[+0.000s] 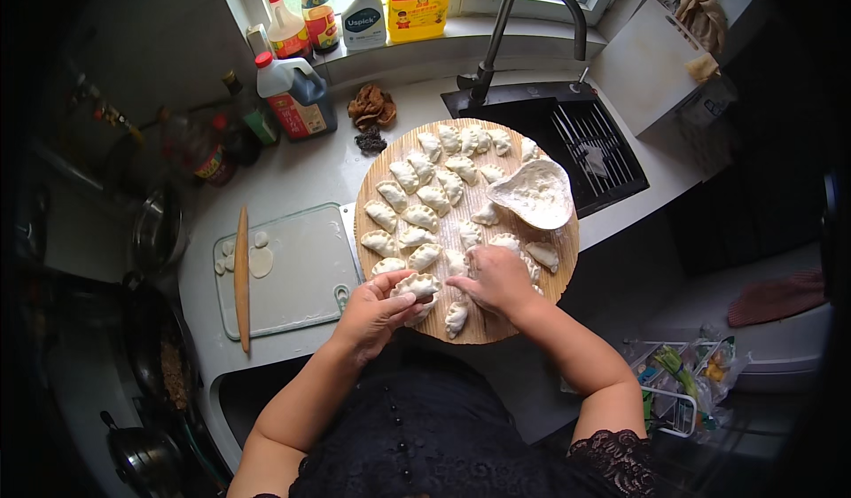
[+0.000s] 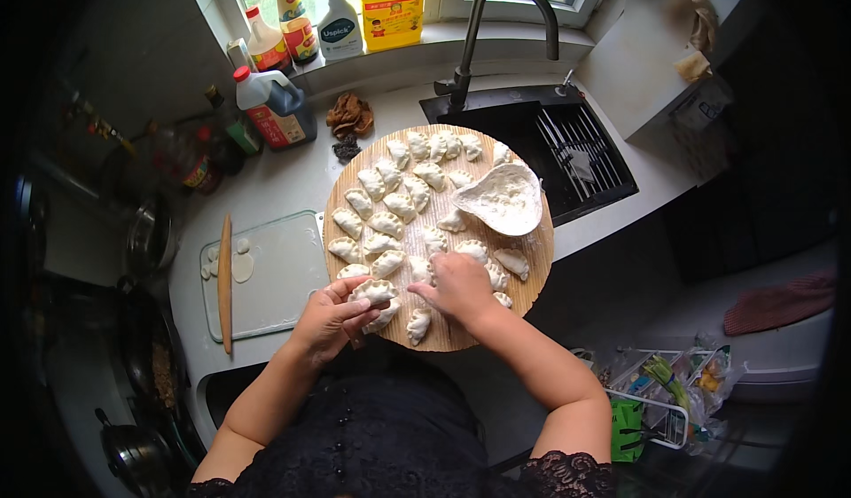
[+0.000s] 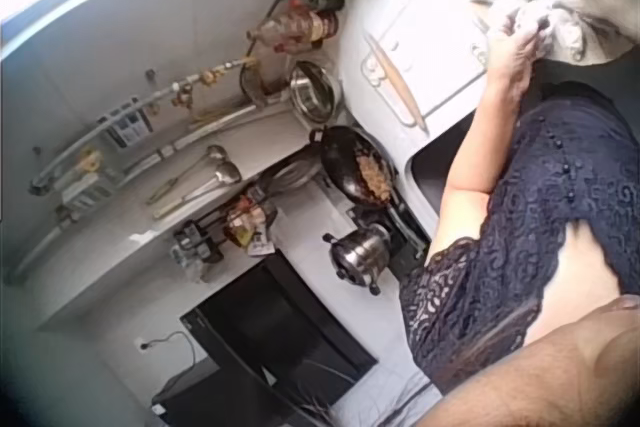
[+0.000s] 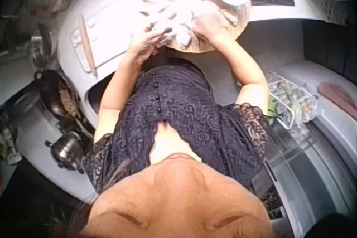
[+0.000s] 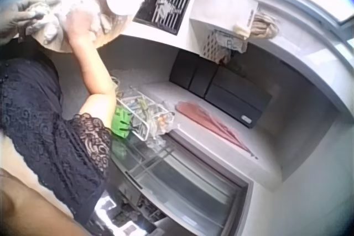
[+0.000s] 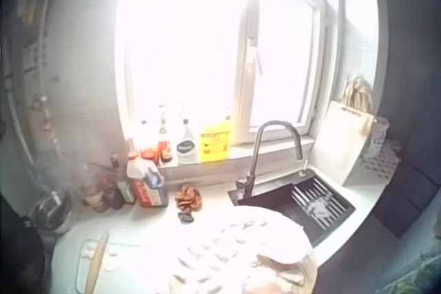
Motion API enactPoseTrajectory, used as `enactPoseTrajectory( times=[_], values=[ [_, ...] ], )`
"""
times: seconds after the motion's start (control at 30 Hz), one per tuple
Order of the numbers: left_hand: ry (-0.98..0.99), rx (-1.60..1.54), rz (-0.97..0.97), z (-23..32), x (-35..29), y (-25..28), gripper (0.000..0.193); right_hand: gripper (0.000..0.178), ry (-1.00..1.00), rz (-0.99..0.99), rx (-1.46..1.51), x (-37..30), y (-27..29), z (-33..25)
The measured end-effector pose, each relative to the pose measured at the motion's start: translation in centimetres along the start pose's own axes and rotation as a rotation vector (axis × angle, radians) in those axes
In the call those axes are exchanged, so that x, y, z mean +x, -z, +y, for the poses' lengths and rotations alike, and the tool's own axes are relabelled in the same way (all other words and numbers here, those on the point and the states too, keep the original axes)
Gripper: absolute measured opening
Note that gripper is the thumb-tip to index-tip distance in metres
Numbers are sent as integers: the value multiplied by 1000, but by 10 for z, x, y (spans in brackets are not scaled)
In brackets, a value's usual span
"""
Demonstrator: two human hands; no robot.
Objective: The person prepares dumplings by scooping cooked filling from a wok into dough wrappers using chopsticks. They fold the wrappers by hand and place the finished dumplings onto a wooden tray. The person also uses a rolling pin to flatten dough balls into circular wrappers on a cutting board.
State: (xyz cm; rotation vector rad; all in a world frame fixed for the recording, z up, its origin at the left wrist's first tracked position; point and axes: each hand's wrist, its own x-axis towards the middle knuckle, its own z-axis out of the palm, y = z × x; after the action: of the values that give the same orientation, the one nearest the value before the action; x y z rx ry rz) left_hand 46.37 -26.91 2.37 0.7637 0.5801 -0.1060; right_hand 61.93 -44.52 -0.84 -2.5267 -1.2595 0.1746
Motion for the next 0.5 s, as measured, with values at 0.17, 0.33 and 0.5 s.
enactPoseTrajectory(
  times=[0.17,0.33,0.5],
  values=[
    [-1,-10,49,0,5,-3,39,24,-5,-7,-43,1,-10,-10],
    [-55,-47,94,2,7,9,41,20,377,117,34,5,-7,3],
    [-38,-113,84,1,19,4,40,18,442,211,135,5,-3,10]
  ],
)
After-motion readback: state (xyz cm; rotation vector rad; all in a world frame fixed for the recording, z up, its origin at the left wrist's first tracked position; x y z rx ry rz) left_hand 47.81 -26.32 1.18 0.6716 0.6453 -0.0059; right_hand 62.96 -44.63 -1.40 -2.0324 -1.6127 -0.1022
